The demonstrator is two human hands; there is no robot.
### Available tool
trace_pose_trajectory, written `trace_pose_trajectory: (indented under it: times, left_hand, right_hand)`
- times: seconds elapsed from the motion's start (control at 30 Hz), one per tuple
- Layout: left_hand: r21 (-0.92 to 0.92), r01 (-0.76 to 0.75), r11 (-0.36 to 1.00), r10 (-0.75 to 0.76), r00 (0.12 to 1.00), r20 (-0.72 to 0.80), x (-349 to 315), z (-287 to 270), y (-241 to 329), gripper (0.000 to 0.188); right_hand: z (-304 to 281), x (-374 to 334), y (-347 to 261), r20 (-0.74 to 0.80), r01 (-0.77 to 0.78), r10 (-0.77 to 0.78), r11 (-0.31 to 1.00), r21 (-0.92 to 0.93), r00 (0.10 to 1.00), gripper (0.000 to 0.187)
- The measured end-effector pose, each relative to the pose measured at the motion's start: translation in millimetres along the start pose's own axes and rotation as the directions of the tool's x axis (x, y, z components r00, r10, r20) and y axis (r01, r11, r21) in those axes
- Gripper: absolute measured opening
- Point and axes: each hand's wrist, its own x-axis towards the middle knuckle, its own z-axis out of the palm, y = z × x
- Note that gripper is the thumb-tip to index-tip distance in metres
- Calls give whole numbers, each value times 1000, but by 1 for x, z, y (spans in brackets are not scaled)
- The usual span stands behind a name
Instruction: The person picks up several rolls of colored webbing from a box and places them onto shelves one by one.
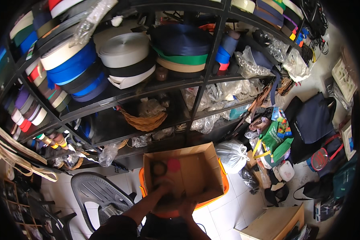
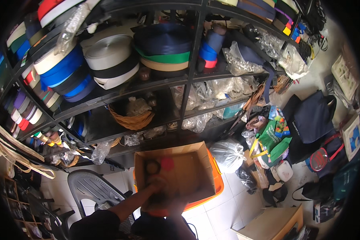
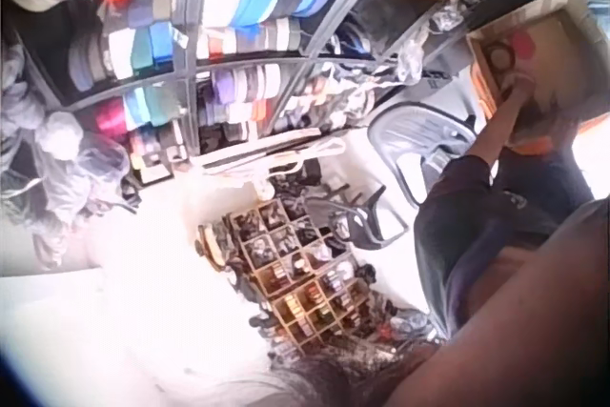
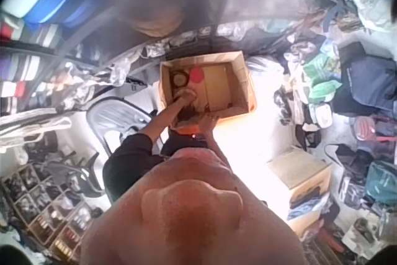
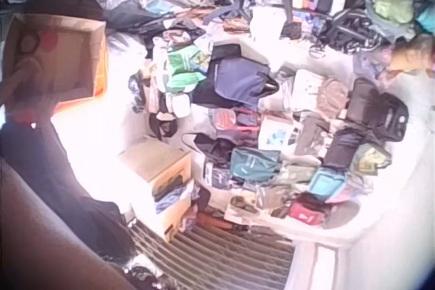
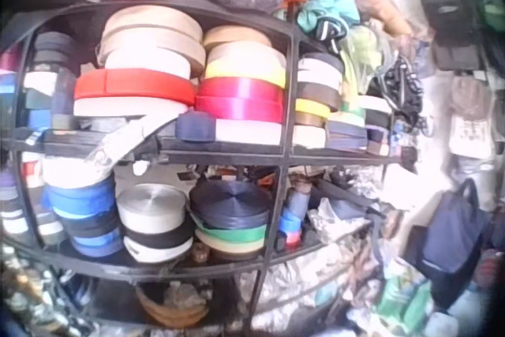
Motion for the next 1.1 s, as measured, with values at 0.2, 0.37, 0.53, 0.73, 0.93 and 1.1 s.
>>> trace_pose_trajectory:
  times: [0.2, 0.37, 0.53, 0.73, 0.93, 1.1]
  left_hand:
    - [3, -229, 973, 228, 973, 44, -41, -26, -13, 24]
    - [-9, -402, 916, 383, 880, -280, -73, -72, -9, 22]
    - [-378, -418, 826, 196, 842, -503, -105, -133, 4, 39]
    - [-703, -176, 689, -160, 909, -384, -183, -245, 5, 61]
    - [-966, -232, -113, -445, 881, -159, -224, -329, 23, 55]
    - [-851, -518, -87, -385, 805, -451, -239, -446, 30, 72]
  right_hand:
    - [2, 10, 5, 545, 90, 75, 959, -270, 835, 30]
    - [-24, 16, -7, 356, -101, 85, 995, 26, 931, 46]
    - [-23, 30, 11, 380, -347, 95, 646, 680, 920, 83]
    - [-102, 39, -15, 508, -515, -106, -59, 855, 855, 81]
    - [-216, 110, -90, 168, -165, -20, 111, 980, 986, 53]
    - [-339, 191, -147, -87, 72, 154, 103, 992, 984, 61]
